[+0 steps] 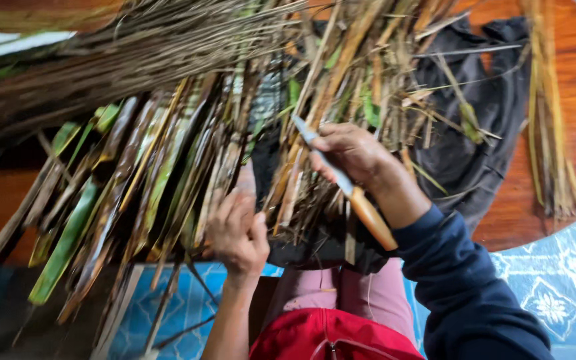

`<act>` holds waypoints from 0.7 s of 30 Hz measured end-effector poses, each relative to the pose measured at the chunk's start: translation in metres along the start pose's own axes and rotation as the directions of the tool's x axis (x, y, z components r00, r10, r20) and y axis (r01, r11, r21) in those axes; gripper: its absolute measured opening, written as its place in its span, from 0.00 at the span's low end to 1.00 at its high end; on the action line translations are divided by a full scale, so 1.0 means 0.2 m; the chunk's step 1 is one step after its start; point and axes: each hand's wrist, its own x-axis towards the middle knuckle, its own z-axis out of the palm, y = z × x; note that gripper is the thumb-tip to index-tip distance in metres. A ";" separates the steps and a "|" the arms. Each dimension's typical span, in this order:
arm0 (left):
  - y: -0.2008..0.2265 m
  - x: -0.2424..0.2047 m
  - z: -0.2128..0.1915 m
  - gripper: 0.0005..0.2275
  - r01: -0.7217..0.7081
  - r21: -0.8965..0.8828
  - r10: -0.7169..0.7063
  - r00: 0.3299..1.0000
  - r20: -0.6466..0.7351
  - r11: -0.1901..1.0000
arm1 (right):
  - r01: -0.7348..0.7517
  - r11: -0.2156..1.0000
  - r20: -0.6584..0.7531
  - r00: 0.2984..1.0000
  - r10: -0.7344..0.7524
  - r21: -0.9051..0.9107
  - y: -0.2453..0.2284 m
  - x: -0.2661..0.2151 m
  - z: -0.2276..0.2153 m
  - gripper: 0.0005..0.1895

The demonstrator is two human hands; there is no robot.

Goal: The person prepares coconut leaves by using a knife to strip the leafy material from the central midrib, handling several fronds one at a time and sorting the resulting materials on a table.

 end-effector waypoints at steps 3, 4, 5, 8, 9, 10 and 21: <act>0.09 0.12 -0.04 0.15 0.001 -0.006 -0.001 1.000 -0.011 1.000 | -0.003 1.000 -0.006 1.000 0.003 0.000 -0.04 -0.02 0.06 0.08; 0.13 0.16 -0.07 0.14 0.007 -0.018 -0.007 1.000 -0.007 1.000 | -0.015 1.000 0.005 1.000 0.015 -0.007 -0.04 -0.03 0.09 0.09; 0.15 0.20 -0.05 0.14 0.008 -0.016 -0.009 1.000 -0.007 1.000 | -0.017 1.000 0.006 1.000 0.017 -0.006 -0.05 -0.03 0.09 0.09; 0.17 0.29 0.03 0.11 0.100 -0.254 -0.086 0.994 0.066 0.962 | -0.021 0.999 0.025 0.999 0.021 -0.032 -0.04 -0.03 0.09 0.09; 0.17 0.33 0.06 0.14 0.344 -0.347 -0.250 0.924 0.288 0.873 | -0.010 0.997 0.010 1.000 0.011 -0.079 -0.04 -0.03 0.10 0.06; 0.16 0.36 0.08 0.17 0.577 -0.375 -0.361 0.783 0.507 0.725 | 0.000 0.992 -0.004 1.000 0.000 -0.125 -0.05 -0.03 0.10 0.04; 0.11 0.32 0.43 0.06 0.843 -0.331 -0.528 0.527 0.666 0.424 | 0.062 0.985 0.045 0.997 -0.056 -0.161 -0.06 -0.06 0.13 0.13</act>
